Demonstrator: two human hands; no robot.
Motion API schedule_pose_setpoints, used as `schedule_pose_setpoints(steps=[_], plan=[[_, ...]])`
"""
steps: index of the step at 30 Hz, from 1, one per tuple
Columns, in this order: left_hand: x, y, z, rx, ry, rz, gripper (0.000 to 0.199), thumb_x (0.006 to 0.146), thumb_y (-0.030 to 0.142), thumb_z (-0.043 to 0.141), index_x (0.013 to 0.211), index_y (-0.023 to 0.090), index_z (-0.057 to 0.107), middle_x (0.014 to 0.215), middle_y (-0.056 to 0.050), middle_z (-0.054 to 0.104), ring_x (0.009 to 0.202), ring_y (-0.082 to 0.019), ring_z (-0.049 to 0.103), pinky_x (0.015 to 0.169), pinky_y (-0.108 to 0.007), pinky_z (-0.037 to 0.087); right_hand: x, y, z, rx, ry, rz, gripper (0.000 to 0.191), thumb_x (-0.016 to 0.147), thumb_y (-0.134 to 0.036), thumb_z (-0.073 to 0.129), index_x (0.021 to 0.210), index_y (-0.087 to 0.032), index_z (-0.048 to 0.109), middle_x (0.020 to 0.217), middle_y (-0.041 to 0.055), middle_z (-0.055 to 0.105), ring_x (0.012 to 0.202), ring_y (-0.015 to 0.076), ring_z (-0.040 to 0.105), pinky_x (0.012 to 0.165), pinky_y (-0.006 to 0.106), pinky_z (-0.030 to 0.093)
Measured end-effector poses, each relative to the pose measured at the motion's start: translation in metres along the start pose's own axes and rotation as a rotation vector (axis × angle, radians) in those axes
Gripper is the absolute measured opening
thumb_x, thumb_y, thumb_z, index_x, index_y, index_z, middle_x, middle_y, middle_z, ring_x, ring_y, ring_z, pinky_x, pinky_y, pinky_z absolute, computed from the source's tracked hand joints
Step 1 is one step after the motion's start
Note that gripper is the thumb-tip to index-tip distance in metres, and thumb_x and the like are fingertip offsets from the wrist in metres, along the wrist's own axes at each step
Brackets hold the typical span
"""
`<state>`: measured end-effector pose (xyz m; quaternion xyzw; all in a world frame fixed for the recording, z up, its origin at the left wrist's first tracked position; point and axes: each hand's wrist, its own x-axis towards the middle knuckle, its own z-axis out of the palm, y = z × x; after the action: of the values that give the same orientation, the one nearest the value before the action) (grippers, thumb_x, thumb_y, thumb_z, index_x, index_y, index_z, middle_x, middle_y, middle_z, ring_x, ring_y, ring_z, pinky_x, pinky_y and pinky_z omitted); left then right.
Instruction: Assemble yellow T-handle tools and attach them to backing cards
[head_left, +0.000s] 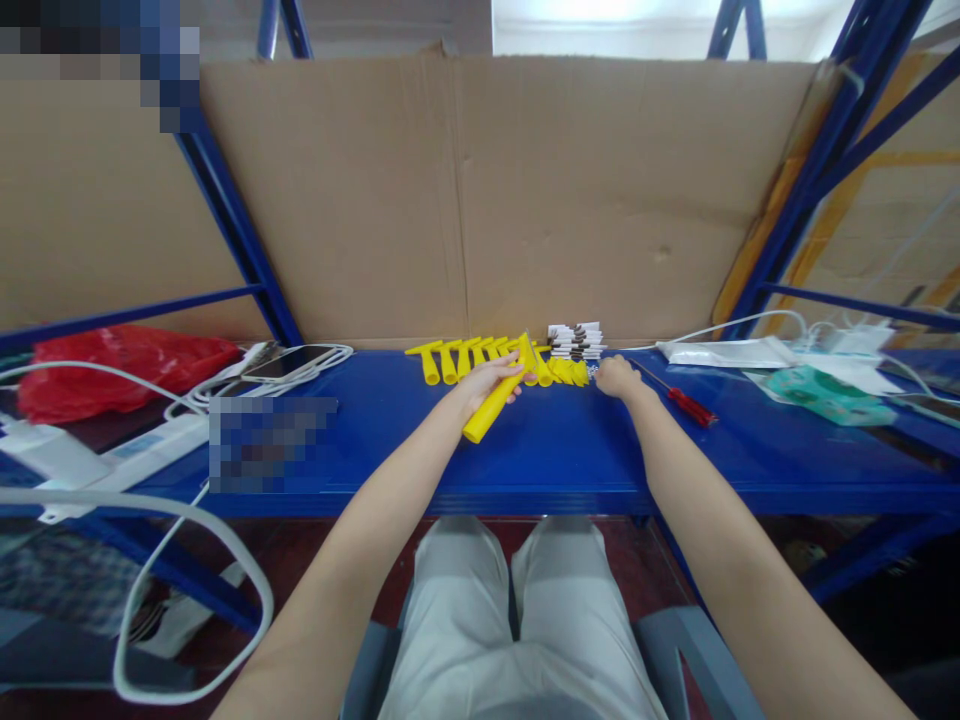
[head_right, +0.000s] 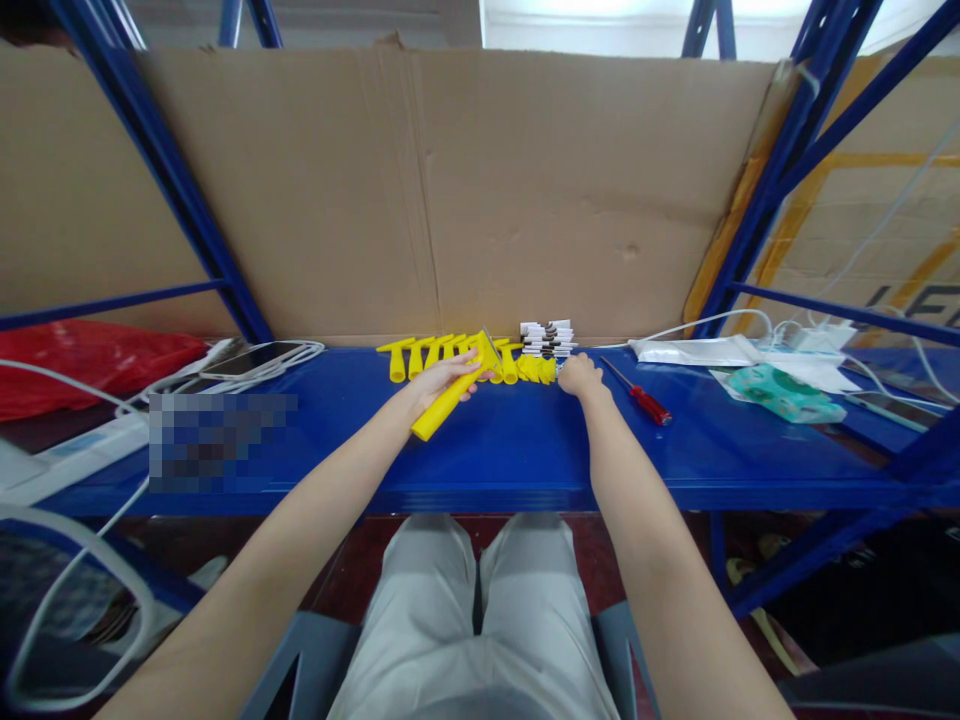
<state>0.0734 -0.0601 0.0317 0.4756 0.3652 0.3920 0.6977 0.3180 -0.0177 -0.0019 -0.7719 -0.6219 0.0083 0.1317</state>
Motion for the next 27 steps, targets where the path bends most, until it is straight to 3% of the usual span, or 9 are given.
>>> schedule_pose_setpoints(steps=[3, 5, 8, 12, 15, 21, 27], plan=[[0.0, 0.0, 0.0, -0.013, -0.013, -0.008, 0.064, 0.091, 0.003, 0.042, 0.15, 0.02, 0.022, 0.074, -0.006, 0.068, 0.038, -0.008, 0.052, 0.034, -0.016, 0.037, 0.005, -0.004, 0.001, 0.094, 0.018, -0.146, 0.024, 0.083, -0.018, 0.049, 0.093, -0.01, 0.069, 0.109, 0.0193, 0.064, 0.11, 0.028, 0.058, 0.091, 0.035, 0.045], [0.001, 0.0, -0.001, -0.02, -0.016, -0.015, 0.064, 0.091, 0.003, 0.042, 0.149, 0.021, 0.023, 0.074, -0.006, 0.068, 0.038, -0.009, 0.052, 0.034, -0.016, 0.037, 0.007, -0.008, 0.001, 0.205, 0.028, -0.257, 0.019, 0.081, -0.016, 0.049, 0.077, -0.012, 0.067, 0.089, 0.0134, 0.068, 0.095, 0.0239, 0.061, 0.083, 0.031, 0.047], [0.003, -0.002, -0.002, -0.034, -0.03, -0.021, 0.062, 0.091, 0.004, 0.044, 0.148, 0.021, 0.025, 0.074, -0.006, 0.068, 0.039, -0.009, 0.053, 0.034, -0.016, 0.037, 0.005, -0.019, 0.001, 0.474, 0.084, -0.396, 0.018, 0.082, -0.022, 0.047, 0.071, -0.015, 0.06, 0.072, 0.0053, 0.063, 0.077, 0.0182, 0.058, 0.072, 0.029, 0.047], [0.009, -0.006, -0.006, -0.051, -0.067, -0.018, 0.062, 0.09, 0.005, 0.047, 0.147, 0.021, 0.029, 0.077, -0.007, 0.069, 0.04, -0.01, 0.054, 0.035, -0.016, 0.039, -0.003, -0.037, 0.006, 0.805, 0.142, -0.513, 0.017, 0.082, -0.035, 0.051, 0.074, -0.02, 0.053, 0.073, 0.0011, 0.057, 0.072, 0.0151, 0.053, 0.069, 0.028, 0.046], [0.014, -0.009, -0.009, -0.043, -0.096, -0.025, 0.063, 0.089, 0.006, 0.05, 0.147, 0.021, 0.031, 0.079, -0.008, 0.069, 0.041, -0.009, 0.055, 0.037, -0.017, 0.04, -0.009, -0.049, 0.011, 0.917, 0.145, -0.607, 0.024, 0.081, -0.044, 0.054, 0.076, -0.022, 0.051, 0.077, 0.001, 0.056, 0.076, 0.016, 0.052, 0.072, 0.029, 0.046], [0.015, -0.011, -0.009, 0.006, -0.111, -0.046, 0.062, 0.089, 0.006, 0.051, 0.146, 0.022, 0.033, 0.08, -0.007, 0.069, 0.043, -0.009, 0.055, 0.039, -0.017, 0.041, -0.014, -0.059, 0.014, 0.891, 0.23, -0.647, 0.021, 0.084, -0.04, 0.054, 0.073, -0.022, 0.049, 0.086, 0.003, 0.057, 0.089, 0.0189, 0.053, 0.087, 0.036, 0.043], [0.013, -0.012, -0.007, 0.052, -0.123, -0.047, 0.056, 0.09, 0.007, 0.049, 0.144, 0.022, 0.038, 0.082, -0.008, 0.07, 0.042, -0.009, 0.055, 0.037, -0.017, 0.04, -0.012, -0.061, 0.016, 0.845, 0.23, -0.669, 0.017, 0.082, -0.032, 0.053, 0.07, -0.022, 0.046, 0.085, 0.0027, 0.055, 0.09, 0.0195, 0.051, 0.09, 0.037, 0.04]])
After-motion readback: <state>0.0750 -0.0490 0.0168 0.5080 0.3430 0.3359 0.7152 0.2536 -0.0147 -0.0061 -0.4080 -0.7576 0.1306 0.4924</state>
